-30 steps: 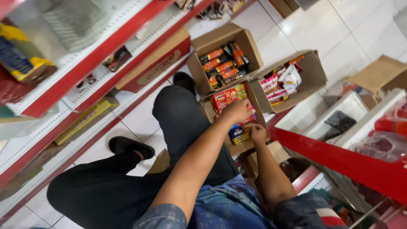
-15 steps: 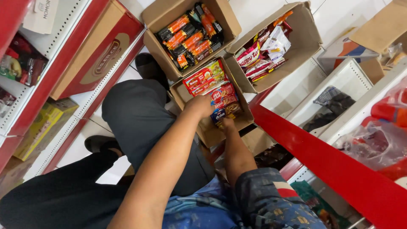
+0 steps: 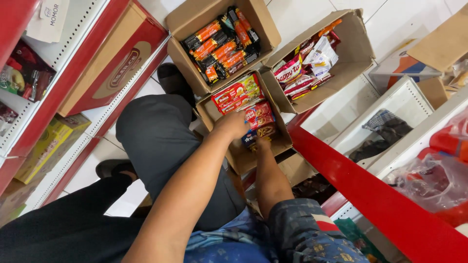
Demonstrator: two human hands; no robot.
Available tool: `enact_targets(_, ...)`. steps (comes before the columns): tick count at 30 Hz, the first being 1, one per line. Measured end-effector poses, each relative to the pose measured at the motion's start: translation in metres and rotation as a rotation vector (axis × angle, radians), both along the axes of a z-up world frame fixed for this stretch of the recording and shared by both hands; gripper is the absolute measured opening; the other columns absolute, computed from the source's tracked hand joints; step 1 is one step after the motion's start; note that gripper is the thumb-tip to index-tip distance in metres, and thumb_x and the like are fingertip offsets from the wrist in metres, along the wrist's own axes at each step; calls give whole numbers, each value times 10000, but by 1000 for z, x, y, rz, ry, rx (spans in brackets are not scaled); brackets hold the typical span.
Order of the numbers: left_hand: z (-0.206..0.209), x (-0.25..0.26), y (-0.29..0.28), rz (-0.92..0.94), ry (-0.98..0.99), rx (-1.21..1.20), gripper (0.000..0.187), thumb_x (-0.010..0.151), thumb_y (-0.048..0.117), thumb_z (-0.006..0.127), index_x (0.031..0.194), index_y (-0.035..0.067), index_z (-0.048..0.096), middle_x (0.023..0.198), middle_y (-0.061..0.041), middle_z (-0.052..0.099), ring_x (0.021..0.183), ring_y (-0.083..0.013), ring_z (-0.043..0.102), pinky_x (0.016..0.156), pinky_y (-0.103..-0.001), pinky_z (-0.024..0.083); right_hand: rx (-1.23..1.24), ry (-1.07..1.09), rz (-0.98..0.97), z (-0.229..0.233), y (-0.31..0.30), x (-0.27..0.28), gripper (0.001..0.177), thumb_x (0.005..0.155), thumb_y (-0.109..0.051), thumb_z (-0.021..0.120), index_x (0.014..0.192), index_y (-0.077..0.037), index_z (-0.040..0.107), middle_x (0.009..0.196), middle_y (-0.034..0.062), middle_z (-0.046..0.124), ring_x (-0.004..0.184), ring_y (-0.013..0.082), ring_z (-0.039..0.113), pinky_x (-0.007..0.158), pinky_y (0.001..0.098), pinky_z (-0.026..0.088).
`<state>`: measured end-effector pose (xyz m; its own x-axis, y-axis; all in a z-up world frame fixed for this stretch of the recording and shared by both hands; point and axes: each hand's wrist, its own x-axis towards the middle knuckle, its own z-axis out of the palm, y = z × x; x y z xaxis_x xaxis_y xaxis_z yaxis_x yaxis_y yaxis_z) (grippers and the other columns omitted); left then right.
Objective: Scanning barcodes and wiping snack bar products before organizing them on shelves.
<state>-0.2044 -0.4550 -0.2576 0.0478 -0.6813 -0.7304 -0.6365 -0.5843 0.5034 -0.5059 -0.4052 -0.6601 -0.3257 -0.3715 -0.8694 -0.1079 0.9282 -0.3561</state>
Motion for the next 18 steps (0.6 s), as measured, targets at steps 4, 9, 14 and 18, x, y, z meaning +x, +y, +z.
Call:
enact_targets(4,22,11,3,10,-11,-30,503,922,412,639,1284,64,613,1277,-170,674,1214,-355,627,1019,-487,510,16,-24,-20,14,14,0,376,929,-343,688,1103,-10,679,845,115,664,623,243,577,499,406,443)
enact_targets(9,8,25,20,173,-114,202,418,918,356,629,1253,124,723,1314,-148,690,1213,-328,664,998,-466,549,52,-346,-225,158,48,66,232,972,-315,634,1058,-100,647,852,87,582,677,206,574,602,396,562)
enact_targets(14,43,50,44,236,-113,158,608,901,584,682,1239,81,721,1280,-180,688,1191,-330,668,998,-447,531,-468,-589,112,356,31,178,336,1011,-262,581,1301,-100,529,1194,54,644,1046,158,627,896,342,513)
enact_targets(18,24,69,64,578,103,-558,567,904,492,693,1287,73,692,1168,-199,723,1096,-332,685,920,-436,533,-726,-599,745,417,-11,230,408,1052,-222,566,1406,-19,541,1266,76,654,1155,148,605,999,302,474)
